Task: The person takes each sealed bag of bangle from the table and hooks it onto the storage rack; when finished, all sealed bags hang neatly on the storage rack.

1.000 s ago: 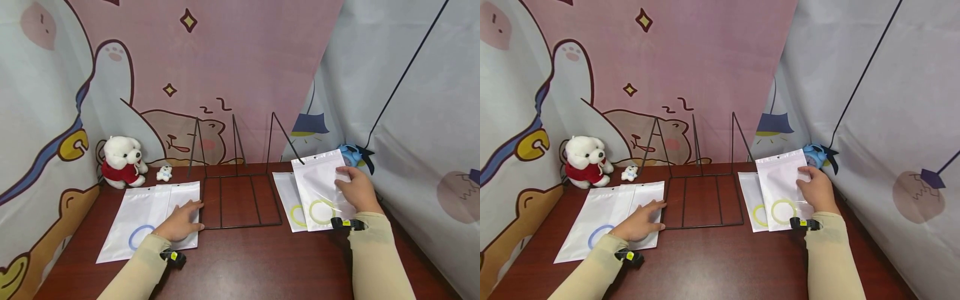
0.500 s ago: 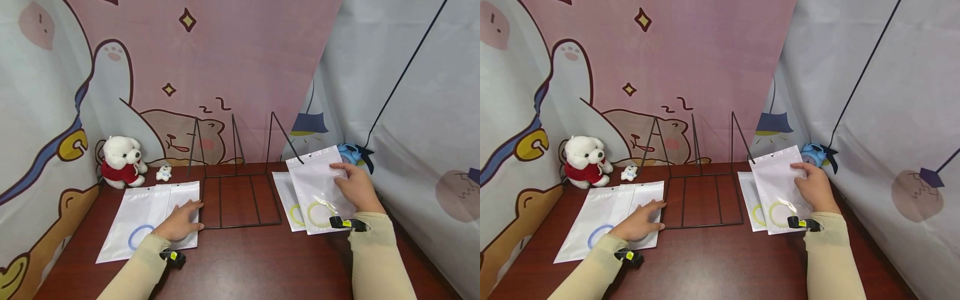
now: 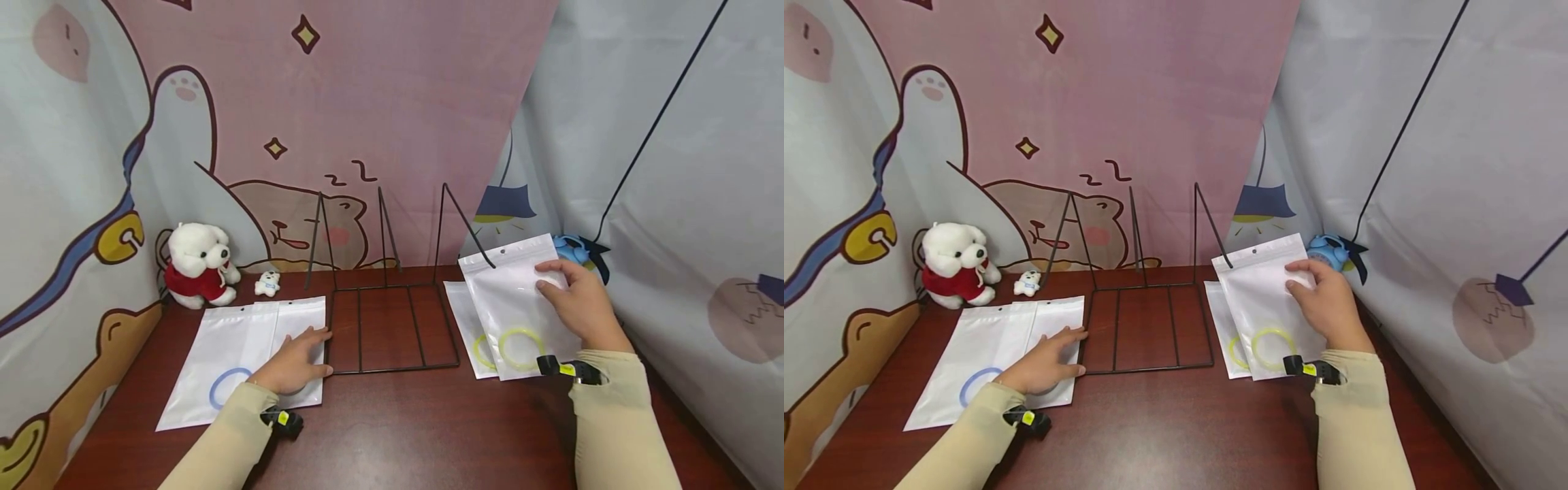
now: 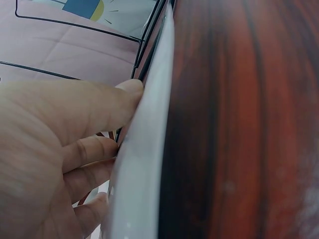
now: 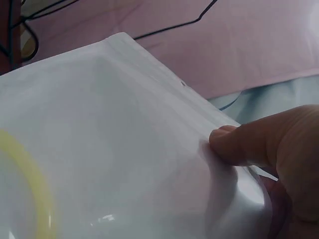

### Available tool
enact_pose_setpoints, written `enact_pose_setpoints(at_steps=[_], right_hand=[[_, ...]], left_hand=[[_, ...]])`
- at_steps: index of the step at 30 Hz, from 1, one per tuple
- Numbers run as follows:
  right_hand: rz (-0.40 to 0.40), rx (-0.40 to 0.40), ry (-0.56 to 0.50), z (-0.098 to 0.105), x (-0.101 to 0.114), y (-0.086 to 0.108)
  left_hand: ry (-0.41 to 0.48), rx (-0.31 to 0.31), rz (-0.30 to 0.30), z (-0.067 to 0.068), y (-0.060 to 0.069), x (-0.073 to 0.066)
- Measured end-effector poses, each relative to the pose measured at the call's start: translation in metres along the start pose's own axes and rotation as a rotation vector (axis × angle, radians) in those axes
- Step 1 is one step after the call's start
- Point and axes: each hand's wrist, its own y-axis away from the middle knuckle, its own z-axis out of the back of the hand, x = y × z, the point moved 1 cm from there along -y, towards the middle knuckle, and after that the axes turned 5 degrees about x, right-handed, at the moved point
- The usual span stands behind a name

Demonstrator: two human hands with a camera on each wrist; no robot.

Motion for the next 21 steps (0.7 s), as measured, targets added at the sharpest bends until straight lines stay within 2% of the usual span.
enact_pose_setpoints(at_steps=[8,14,21], right_hand=[[0.105,-0.027,0.03,0.005,0.021,0.015],[0.132,-0.031,0.002,0.007,0.034,0.024],[0.177,-0.072,-0.021,0.008,0.044,0.031]], left_hand=[[0.008,0.001,0.0,0.001,0.001,-0.001],[0.003,-0.001,0.005,0.0,0.001,-0.001],[0.008,-0.009,0.001,0.0,0.001,-0.001]])
